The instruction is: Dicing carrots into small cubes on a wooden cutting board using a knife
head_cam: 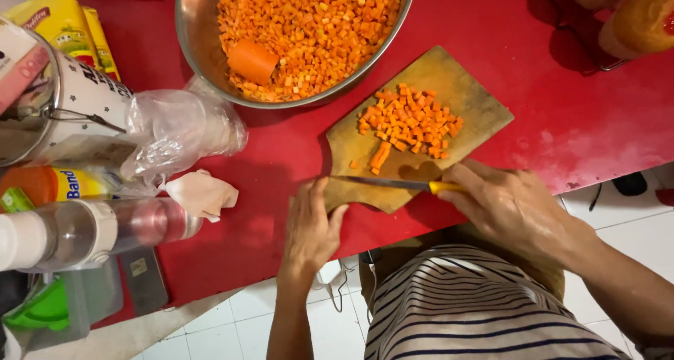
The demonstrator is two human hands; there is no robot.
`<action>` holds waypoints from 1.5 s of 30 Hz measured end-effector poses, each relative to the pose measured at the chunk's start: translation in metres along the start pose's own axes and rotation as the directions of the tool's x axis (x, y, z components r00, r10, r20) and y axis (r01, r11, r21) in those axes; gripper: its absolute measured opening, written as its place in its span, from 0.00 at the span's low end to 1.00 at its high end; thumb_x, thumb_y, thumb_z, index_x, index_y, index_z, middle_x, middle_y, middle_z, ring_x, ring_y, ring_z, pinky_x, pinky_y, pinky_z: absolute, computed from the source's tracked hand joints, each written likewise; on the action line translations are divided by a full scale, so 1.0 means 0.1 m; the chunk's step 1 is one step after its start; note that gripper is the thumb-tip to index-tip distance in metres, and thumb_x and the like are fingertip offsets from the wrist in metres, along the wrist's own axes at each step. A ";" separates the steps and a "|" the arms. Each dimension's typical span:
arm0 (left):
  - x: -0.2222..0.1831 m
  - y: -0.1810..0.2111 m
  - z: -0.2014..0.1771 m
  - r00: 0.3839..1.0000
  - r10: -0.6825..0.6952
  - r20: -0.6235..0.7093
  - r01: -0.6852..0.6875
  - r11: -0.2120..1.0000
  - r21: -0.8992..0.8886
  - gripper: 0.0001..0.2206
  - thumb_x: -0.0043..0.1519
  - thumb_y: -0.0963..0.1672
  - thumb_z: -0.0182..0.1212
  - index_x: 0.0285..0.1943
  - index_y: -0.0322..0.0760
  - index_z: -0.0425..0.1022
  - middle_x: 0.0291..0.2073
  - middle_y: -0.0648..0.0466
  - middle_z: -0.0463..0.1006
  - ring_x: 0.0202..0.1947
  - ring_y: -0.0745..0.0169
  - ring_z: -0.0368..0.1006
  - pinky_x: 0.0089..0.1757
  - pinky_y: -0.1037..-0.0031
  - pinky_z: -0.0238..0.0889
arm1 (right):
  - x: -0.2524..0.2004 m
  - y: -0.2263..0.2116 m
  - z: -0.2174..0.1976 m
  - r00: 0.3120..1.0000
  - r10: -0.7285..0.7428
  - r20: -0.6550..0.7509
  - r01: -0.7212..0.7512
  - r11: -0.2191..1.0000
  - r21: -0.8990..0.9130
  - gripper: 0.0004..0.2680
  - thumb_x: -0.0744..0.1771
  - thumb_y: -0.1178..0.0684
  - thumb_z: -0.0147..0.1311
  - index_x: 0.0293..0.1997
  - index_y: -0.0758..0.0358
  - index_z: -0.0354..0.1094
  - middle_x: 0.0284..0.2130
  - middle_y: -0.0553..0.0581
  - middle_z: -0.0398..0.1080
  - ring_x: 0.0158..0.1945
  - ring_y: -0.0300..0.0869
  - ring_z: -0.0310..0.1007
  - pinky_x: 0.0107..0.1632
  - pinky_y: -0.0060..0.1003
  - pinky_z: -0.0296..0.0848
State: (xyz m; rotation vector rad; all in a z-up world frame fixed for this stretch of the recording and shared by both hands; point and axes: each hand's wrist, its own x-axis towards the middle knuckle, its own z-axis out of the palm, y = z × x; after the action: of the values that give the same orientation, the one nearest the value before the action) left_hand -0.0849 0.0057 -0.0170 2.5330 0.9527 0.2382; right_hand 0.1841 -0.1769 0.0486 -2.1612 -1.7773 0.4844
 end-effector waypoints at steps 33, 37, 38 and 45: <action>0.04 0.09 -1.87 0.946 0.211 -0.246 -0.178 0.973 0.149 0.32 0.53 0.56 0.71 0.63 0.36 0.76 0.51 0.47 0.82 0.46 0.50 0.78 0.48 0.61 0.70 | 0.50 -0.32 -1.71 0.781 -0.597 -0.184 0.572 0.801 -0.177 0.08 0.67 0.52 0.57 0.46 0.62 0.75 0.33 0.53 0.74 0.27 0.39 0.76 0.24 0.35 0.77; 0.42 0.12 -2.05 0.983 0.078 -0.167 -0.078 0.997 0.008 0.28 0.55 0.54 0.70 0.63 0.41 0.76 0.52 0.56 0.84 0.47 0.64 0.79 0.45 0.72 0.66 | 1.03 -0.21 -1.69 0.799 -0.573 -0.181 0.533 0.815 -0.227 0.09 0.70 0.47 0.52 0.53 0.52 0.75 0.41 0.51 0.75 0.27 0.45 0.75 0.20 0.43 0.62; 0.48 0.09 -2.06 0.966 0.150 -0.211 -0.155 0.988 -0.010 0.25 0.57 0.52 0.71 0.60 0.35 0.77 0.46 0.55 0.83 0.40 0.66 0.76 0.42 0.73 0.66 | 1.17 -0.21 -1.70 0.838 -0.518 -0.170 0.482 0.850 -0.214 0.07 0.70 0.46 0.54 0.49 0.53 0.74 0.39 0.52 0.75 0.31 0.47 0.76 0.26 0.44 0.65; 0.80 0.24 -2.16 0.947 -0.320 0.011 0.303 0.883 -0.359 0.24 0.53 0.50 0.70 0.58 0.42 0.80 0.40 0.60 0.85 0.38 0.76 0.74 0.38 0.81 0.67 | 2.29 0.06 -1.31 0.843 -0.459 -0.279 0.266 0.808 -0.525 0.07 0.75 0.48 0.56 0.50 0.57 0.76 0.35 0.57 0.75 0.32 0.53 0.77 0.24 0.49 0.70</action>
State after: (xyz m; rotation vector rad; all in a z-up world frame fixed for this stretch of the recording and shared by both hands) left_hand -0.0754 0.1130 0.1887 2.0188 1.1992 0.3419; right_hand 0.2872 0.0446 0.1481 -1.8992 -2.1446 -0.5047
